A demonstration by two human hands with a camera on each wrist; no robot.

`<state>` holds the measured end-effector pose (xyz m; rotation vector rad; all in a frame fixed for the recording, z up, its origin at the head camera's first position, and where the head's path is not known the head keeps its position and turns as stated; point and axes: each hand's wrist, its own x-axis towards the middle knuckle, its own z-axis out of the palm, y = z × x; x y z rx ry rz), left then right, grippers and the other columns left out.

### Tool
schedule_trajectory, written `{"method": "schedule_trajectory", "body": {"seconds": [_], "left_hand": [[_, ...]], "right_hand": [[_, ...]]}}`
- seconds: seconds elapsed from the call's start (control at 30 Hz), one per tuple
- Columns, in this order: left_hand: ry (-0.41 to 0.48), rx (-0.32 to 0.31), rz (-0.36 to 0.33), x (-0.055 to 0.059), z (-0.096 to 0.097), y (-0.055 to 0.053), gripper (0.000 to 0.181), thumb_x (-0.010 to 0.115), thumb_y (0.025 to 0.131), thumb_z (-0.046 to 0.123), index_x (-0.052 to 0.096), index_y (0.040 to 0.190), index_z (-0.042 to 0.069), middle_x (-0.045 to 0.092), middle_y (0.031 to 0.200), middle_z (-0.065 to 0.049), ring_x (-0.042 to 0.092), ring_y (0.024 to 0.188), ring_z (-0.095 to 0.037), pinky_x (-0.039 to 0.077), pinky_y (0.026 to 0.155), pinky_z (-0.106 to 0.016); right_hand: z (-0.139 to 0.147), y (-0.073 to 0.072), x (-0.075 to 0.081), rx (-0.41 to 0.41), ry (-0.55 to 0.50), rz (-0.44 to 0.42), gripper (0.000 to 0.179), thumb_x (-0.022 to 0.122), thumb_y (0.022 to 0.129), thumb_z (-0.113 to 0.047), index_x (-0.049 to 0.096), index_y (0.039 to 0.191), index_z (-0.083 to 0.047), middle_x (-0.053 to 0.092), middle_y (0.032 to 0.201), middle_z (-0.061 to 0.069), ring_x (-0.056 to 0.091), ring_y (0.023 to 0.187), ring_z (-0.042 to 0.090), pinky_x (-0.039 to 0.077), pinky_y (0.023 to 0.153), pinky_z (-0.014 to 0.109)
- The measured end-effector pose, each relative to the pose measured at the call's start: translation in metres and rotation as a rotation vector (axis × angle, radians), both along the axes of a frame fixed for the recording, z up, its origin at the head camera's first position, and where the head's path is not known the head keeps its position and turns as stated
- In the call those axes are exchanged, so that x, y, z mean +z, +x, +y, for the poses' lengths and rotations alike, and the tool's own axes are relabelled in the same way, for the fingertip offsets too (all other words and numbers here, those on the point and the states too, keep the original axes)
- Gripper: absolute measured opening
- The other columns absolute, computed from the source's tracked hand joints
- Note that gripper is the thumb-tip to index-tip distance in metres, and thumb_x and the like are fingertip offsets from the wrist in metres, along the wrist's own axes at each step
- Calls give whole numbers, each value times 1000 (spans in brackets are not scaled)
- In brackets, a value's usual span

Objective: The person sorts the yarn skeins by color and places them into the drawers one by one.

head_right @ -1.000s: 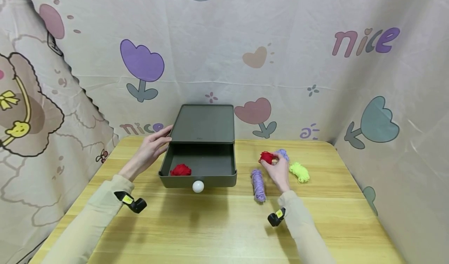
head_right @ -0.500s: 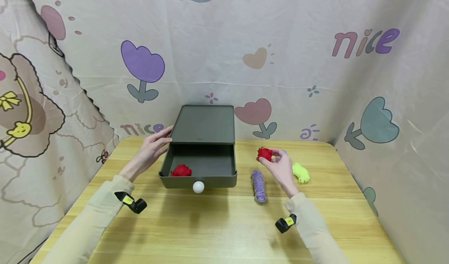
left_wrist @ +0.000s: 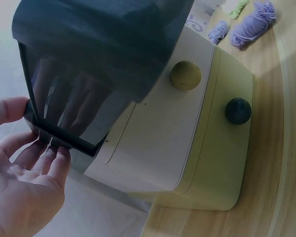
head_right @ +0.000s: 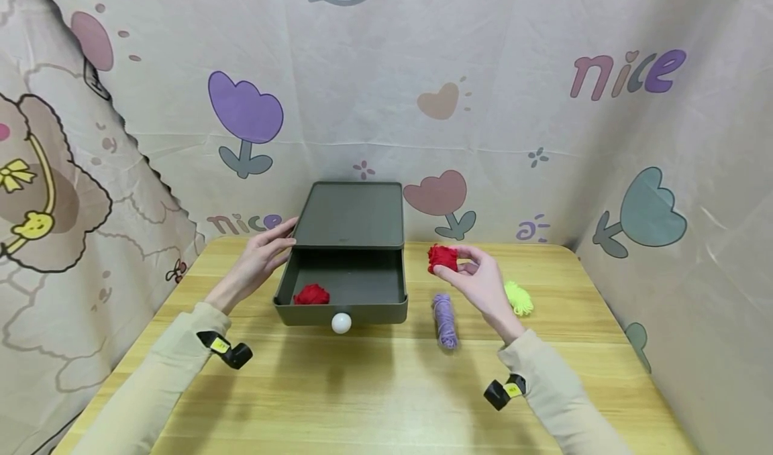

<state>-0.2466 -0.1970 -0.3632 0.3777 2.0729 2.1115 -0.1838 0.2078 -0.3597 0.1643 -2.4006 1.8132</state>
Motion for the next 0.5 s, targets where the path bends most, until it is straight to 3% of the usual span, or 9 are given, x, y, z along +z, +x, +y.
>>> {"method": "schedule_trajectory", "body": {"seconds": [0.23,0.5], "left_hand": [[2,1,3,0,0,1,60,48,106,14,24,161,10,12,171,-6,17,157,-24,19,128,-49],[-3,-2,4,0,0,2,61,49,106,14,24,161,10,11,171,-7,16,157,-24,19,128,-49]], "right_hand": [[-18,6,18,97,-35,6,50,76,88,-11,58,132,2,66,105,-12,68,82,4,59,77,19],[-39,5,25,155,-9,54,47,77,86,-6,60,129,2,68,113,15,67,83,6,57,78,16]]}}
